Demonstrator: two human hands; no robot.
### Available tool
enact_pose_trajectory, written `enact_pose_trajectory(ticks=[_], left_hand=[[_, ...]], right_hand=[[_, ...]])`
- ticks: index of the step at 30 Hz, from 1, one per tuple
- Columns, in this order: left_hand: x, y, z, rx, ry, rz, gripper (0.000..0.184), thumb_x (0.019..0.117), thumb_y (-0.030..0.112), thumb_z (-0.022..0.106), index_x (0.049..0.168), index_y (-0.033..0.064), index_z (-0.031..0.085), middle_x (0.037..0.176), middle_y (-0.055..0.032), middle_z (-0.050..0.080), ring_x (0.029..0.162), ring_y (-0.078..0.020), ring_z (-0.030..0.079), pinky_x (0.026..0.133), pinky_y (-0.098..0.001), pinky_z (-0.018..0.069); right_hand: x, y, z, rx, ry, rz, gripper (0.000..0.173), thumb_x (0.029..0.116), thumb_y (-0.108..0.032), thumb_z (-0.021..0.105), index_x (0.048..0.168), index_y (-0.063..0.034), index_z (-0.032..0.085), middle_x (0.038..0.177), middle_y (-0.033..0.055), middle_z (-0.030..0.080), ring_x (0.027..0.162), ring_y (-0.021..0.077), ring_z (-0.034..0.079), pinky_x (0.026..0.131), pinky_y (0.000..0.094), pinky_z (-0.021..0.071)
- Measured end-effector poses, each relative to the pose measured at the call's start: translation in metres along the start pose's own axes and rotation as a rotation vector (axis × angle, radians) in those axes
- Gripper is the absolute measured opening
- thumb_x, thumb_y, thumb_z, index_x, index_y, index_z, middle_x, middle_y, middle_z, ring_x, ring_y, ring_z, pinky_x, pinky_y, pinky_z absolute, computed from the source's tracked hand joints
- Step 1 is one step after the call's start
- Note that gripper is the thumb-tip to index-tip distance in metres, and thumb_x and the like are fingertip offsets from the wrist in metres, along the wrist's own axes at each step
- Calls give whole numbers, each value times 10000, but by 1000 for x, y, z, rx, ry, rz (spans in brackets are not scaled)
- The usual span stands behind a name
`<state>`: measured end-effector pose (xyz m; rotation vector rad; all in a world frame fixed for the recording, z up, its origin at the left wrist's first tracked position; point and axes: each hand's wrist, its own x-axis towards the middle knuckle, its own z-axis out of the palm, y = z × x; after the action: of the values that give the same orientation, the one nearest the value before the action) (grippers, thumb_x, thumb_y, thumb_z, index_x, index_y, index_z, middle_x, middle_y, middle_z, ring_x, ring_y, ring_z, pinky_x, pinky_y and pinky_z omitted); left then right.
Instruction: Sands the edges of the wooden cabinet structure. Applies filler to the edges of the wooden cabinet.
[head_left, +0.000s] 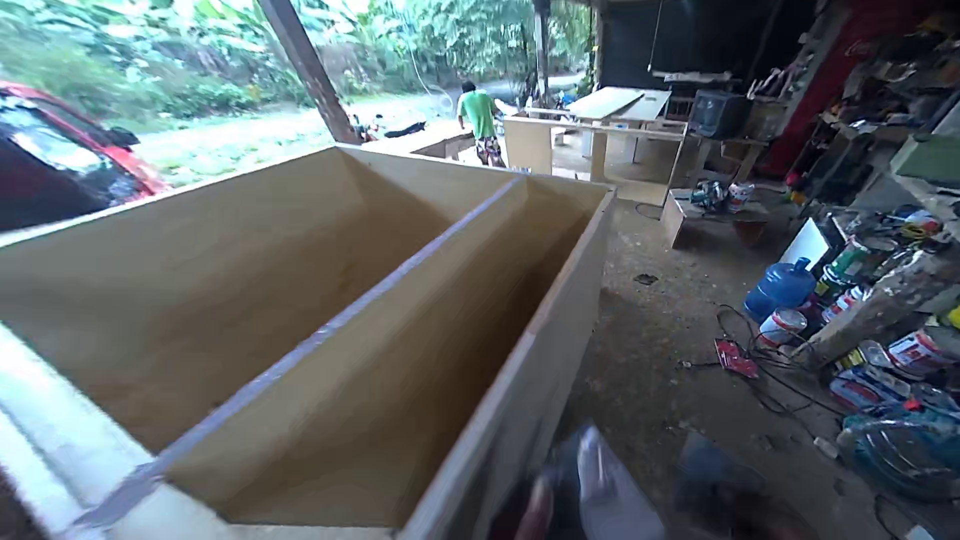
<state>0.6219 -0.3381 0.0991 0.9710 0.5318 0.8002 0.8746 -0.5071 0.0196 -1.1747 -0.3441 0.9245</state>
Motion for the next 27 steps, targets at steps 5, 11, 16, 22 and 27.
enact_pose_trajectory(ticks=[5, 11, 16, 22, 27], left_hand=[[126, -20, 93, -80, 101, 45, 307, 1082, 198, 466, 1234, -17, 623, 1064, -123, 720, 971, -181, 709, 890, -386, 601], [200, -39, 148, -118, -17, 80, 265, 1086, 148, 439, 1119, -21, 640, 935, -119, 726, 844, -169, 725, 802, -360, 621], [253, -45, 163, 32, 22, 217, 253, 1085, 132, 451, 1088, -24, 650, 922, -95, 724, 842, -156, 721, 808, -355, 622], [334, -57, 137, 183, 190, 134, 305, 1063, 233, 526, 1203, -12, 643, 1063, -93, 718, 971, -164, 708, 882, -374, 611], [348, -93, 109, 324, 228, -195, 304, 1033, 287, 569, 1152, 27, 674, 1005, -35, 724, 920, -112, 701, 846, -348, 609]], right_hand=[[62, -146, -35, -1234, -288, -1032, 324, 1038, -217, 471, 1275, -161, 684, 1338, 69, 680, 1305, 227, 601, 1107, 398, 496], [122, -210, -10, -1635, -235, -1268, 296, 1024, -184, 509, 1267, -199, 678, 1322, 39, 700, 1273, 260, 628, 1020, 427, 529], [189, -211, -7, -1817, -365, -1208, 311, 986, -112, 517, 1229, -185, 698, 1308, 42, 706, 1237, 303, 649, 942, 485, 564], [286, -223, -39, -722, -434, -425, 210, 964, -115, 657, 1152, -119, 751, 1075, 16, 759, 897, 99, 724, 785, 273, 631], [369, -232, -42, 77, -345, -138, 245, 873, -44, 755, 1104, -128, 763, 1071, 115, 756, 911, 271, 758, 760, 510, 655]])
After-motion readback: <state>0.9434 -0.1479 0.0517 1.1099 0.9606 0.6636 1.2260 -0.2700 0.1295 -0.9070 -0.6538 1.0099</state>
